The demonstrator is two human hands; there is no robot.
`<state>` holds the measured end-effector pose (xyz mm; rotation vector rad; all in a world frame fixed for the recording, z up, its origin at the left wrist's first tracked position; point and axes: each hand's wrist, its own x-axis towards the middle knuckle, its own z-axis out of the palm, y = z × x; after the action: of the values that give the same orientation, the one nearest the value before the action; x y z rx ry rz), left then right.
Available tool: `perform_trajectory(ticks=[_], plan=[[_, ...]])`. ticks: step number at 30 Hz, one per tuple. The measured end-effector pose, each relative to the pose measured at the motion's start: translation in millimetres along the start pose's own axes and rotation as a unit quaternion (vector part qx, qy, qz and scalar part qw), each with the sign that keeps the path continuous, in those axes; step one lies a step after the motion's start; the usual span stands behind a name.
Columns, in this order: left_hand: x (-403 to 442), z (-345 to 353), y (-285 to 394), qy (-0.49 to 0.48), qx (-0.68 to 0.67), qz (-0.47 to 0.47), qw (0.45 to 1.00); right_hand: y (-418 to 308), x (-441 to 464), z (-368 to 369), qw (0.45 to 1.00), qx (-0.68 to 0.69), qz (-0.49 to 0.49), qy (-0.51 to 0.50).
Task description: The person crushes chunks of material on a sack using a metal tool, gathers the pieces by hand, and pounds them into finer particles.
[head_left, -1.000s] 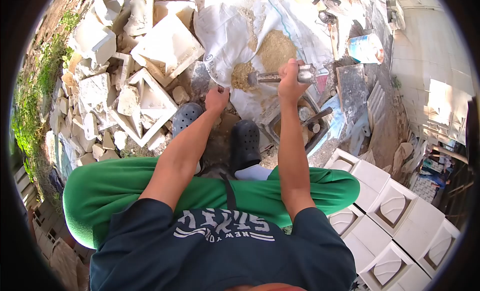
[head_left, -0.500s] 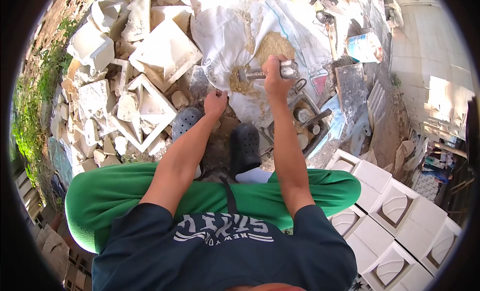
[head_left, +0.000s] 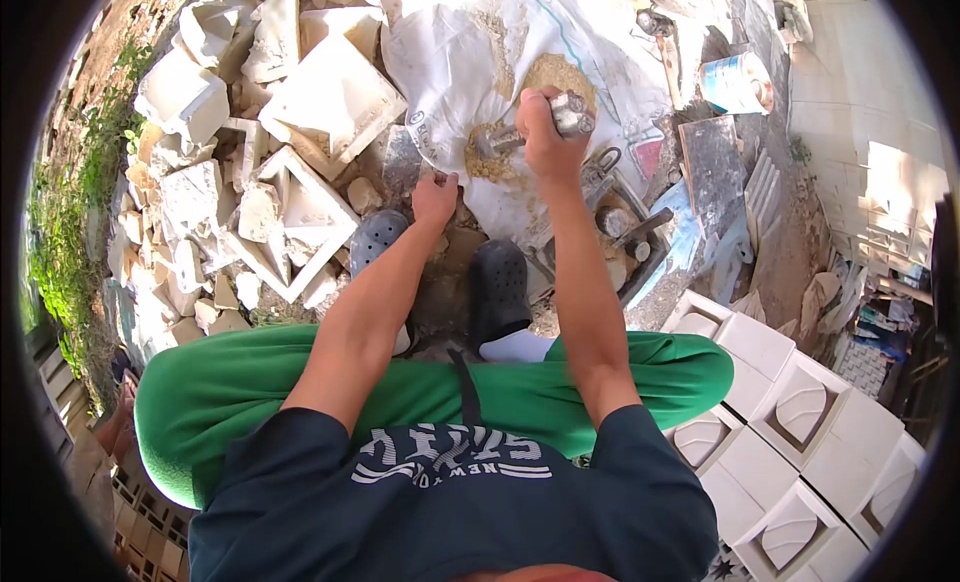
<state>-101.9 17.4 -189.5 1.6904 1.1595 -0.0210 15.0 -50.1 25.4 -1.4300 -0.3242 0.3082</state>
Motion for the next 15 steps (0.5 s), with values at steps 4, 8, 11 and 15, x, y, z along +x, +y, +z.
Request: perform_trajectory(ticks=[4, 8, 11, 15], plan=[[1, 2, -6, 0.013, -0.013, 0.002, 1.000, -55, -21, -3, 0.995, -0.033, -0.095, -0.028], [-3, -2, 1, 0.010, -0.011, 0.003, 1.000, -31, -20, -15, 0.991, -0.004, -0.117, -0.064], [-3, -3, 1, 0.003, -0.002, 0.000, 1.000, 22, -15, -11, 0.997, -0.045, -0.067, -0.020], [-5, -8, 10, -0.008, -0.007, -0.021, 1.000, -16, -3, -7, 1.000, 0.000, -0.006, -0.022]])
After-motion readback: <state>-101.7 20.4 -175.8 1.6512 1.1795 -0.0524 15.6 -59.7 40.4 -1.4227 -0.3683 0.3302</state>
